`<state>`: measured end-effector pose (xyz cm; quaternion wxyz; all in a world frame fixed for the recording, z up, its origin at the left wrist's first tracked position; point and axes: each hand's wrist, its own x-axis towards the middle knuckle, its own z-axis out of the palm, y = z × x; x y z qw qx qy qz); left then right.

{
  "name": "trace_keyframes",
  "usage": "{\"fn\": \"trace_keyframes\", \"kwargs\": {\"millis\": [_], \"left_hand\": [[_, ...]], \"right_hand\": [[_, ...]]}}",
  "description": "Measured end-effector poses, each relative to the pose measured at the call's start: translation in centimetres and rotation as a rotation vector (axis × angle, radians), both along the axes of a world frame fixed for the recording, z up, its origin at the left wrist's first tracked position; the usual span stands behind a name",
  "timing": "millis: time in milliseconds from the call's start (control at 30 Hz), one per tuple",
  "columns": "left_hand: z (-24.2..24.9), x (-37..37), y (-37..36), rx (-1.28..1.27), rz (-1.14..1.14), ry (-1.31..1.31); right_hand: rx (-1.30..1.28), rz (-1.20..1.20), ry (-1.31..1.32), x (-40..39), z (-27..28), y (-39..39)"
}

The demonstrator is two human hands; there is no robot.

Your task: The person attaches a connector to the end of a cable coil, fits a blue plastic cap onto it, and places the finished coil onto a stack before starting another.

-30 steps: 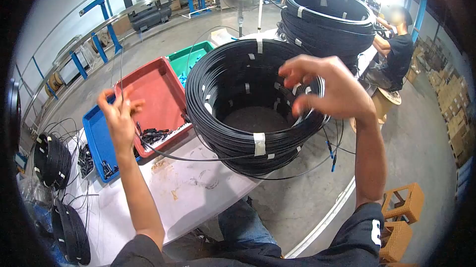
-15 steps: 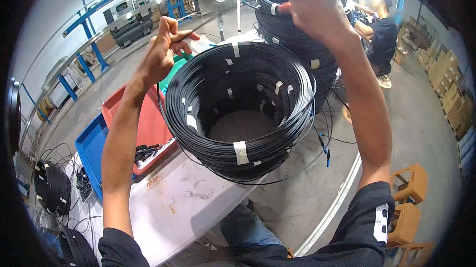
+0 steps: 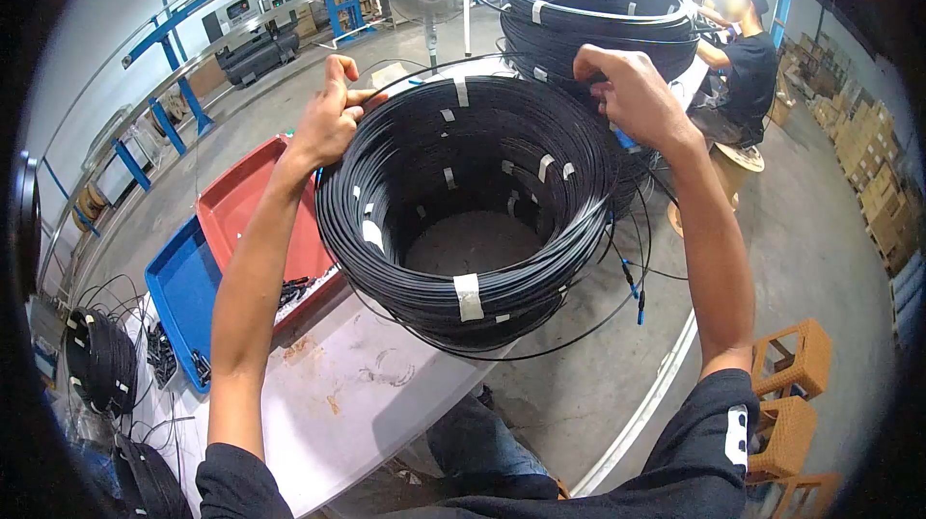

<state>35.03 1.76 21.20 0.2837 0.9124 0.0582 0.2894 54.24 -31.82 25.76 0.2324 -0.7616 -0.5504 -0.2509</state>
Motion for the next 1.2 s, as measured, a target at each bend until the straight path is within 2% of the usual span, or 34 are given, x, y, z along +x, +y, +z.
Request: {"fn": "trace_keyframes", "kwargs": {"millis": [67, 100, 167, 200, 267, 300, 367, 400, 467, 567, 633, 767, 900, 967, 1033, 1100, 1133, 1167, 1200], "left_hand": [[-1.0, 0.6, 1.3, -0.032, 0.034, -0.027], [-1.6, 1.0, 2.2, -0.06, 0.07, -0.055], [-2.5, 1.4, 3.2, -0.108, -0.008, -0.121], [-2.4, 0.9, 2.5, -0.284, -0.081, -0.12], [-1.9, 0.2, 1.0, -0.663, -0.182, -0.142], [-2.3, 0.2, 0.9, -0.662, -0.18, -0.14], [-3.3, 0.5, 1.1, -0.838, -0.229, -0.256], [-3.4, 0.6, 1.0, -0.837, -0.229, -0.254], [-3.7, 0.6, 1.1, -1.125, -0.2, -0.329], [-4.3, 0.9, 2.0, -1.215, -0.207, -0.388], [-4.1, 0.9, 1.7, -1.231, -0.161, -0.393], [-4.7, 1.0, 1.9, -1.298, -0.12, -0.423], [-9.0, 2.2, 5.0, -1.273, -0.066, -0.367], [-10.4, 2.3, 6.3, -1.405, -0.271, -0.349], [-9.6, 1.7, 5.2, -1.404, -0.276, -0.371], [-8.5, 0.6, 3.8, -1.293, -0.398, -0.377], [-8.3, 0.1, 3.3, -1.317, -0.568, -0.429], [-8.0, -0.5, 2.8, -1.317, -0.566, -0.43], [-7.5, -1.1, 2.2, -1.275, -0.604, -0.437]], "right_hand": [[0.021, 0.0, 0.297, 0.3, -0.9, -0.1], [0.022, 0.0, 0.296, 0.9, -1.4, 0.0], [0.006, 0.03, 0.353, 2.1, -2.3, 0.1], [0.037, -0.01, 0.472, 1.9, -2.3, 0.3], [0.098, 0.004, 0.537, 1.0, -2.2, 0.6], [0.161, 0.011, 0.6, 0.8, -2.2, 0.6], [0.147, -0.028, 0.597, 1.3, -2.1, 0.6], [0.124, -0.056, 0.632, 1.4, -2.0, 0.5], [0.098, -0.081, 0.667, 1.7, -2.2, 0.4], [0.094, -0.035, 0.598, 2.1, -2.7, 0.2], [0.071, -0.145, 0.488, 1.5, -2.6, 0.4], [0.053, -0.143, 0.386, 1.0, -3.0, 1.7], [-0.026, -0.131, 0.347, 1.6, -2.6, 2.1], [-0.057, -0.123, 0.383, 2.0, -2.8, 1.3], [-0.09, -0.15, 0.345, 1.9, -3.0, 0.7], [-0.054, -0.153, 0.365, 0.9, -3.4, 0.1], [0.058, -0.145, 0.464, 0.5, -3.7, -0.2], [0.174, -0.138, 0.567, 0.5, -3.9, -0.4], [0.204, -0.116, 0.518, 0.8, -4.1, -0.7]]}}
